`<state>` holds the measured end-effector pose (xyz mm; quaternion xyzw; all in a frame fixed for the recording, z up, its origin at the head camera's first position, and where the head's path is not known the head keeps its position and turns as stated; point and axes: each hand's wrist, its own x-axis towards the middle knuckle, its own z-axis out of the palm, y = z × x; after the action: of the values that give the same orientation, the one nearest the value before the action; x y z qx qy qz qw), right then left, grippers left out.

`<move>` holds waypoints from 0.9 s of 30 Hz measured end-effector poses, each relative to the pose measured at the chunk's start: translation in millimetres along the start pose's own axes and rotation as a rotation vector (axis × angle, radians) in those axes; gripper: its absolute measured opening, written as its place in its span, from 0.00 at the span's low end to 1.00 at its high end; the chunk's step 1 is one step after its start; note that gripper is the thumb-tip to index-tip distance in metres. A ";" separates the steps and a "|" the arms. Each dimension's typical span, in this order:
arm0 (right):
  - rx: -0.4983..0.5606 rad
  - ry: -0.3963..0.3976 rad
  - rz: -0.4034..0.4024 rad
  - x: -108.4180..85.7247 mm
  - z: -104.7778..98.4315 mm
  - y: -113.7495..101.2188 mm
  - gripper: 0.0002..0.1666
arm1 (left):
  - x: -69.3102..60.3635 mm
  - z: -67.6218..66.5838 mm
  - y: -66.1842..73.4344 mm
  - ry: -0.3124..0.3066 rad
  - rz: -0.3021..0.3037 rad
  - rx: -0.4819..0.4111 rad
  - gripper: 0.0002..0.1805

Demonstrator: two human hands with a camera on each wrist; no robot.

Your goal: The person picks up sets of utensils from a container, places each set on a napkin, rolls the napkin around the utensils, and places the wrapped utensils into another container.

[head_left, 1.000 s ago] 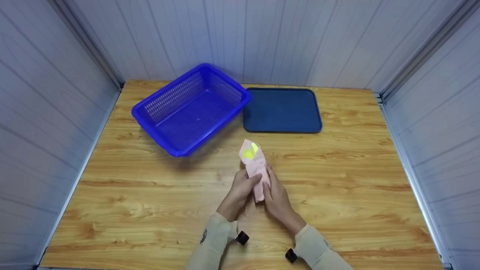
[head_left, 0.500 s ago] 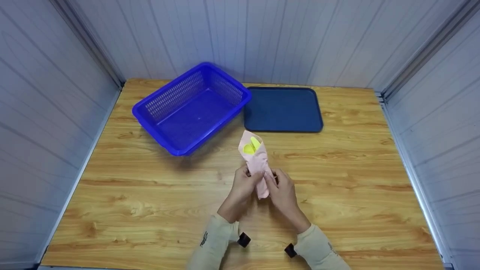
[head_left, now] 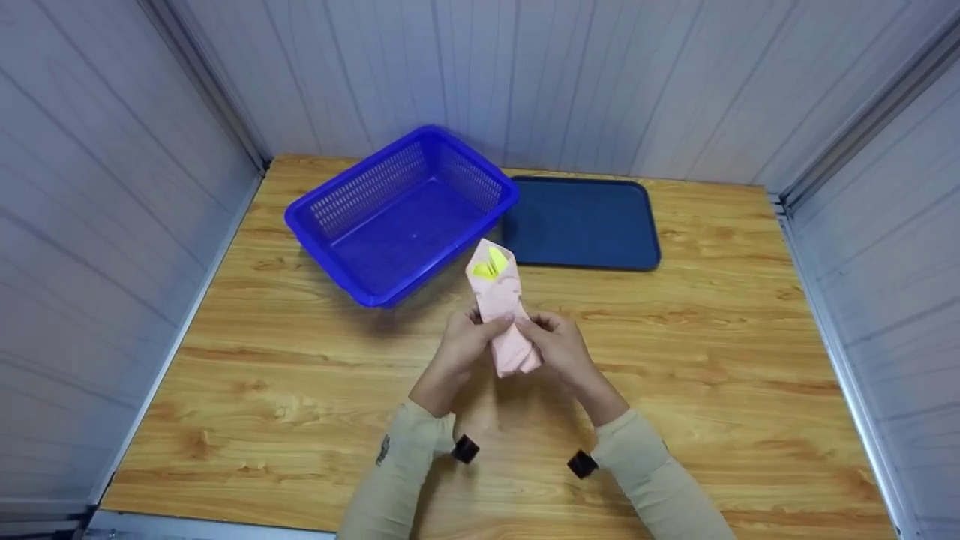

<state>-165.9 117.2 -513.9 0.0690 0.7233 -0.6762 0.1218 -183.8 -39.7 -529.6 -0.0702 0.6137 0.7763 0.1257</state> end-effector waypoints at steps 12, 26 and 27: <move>-0.314 -0.002 -0.213 91.6 58.2 -72.4 0.13 | 60.2 -50.5 75.7 0.160 0.057 -0.127 0.26; -0.675 0.036 -0.230 190.5 129.8 -94.4 0.15 | 143.0 -123.8 112.1 0.206 -0.193 0.016 0.03; -0.688 0.017 -0.214 193.5 132.5 -92.0 0.14 | 143.7 -129.1 110.6 0.211 -0.220 0.059 0.04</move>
<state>-365.2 -34.2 -485.0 -0.0467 0.9126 -0.4016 0.0604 -358.6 -173.2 -494.6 -0.2143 0.6344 0.7280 0.1469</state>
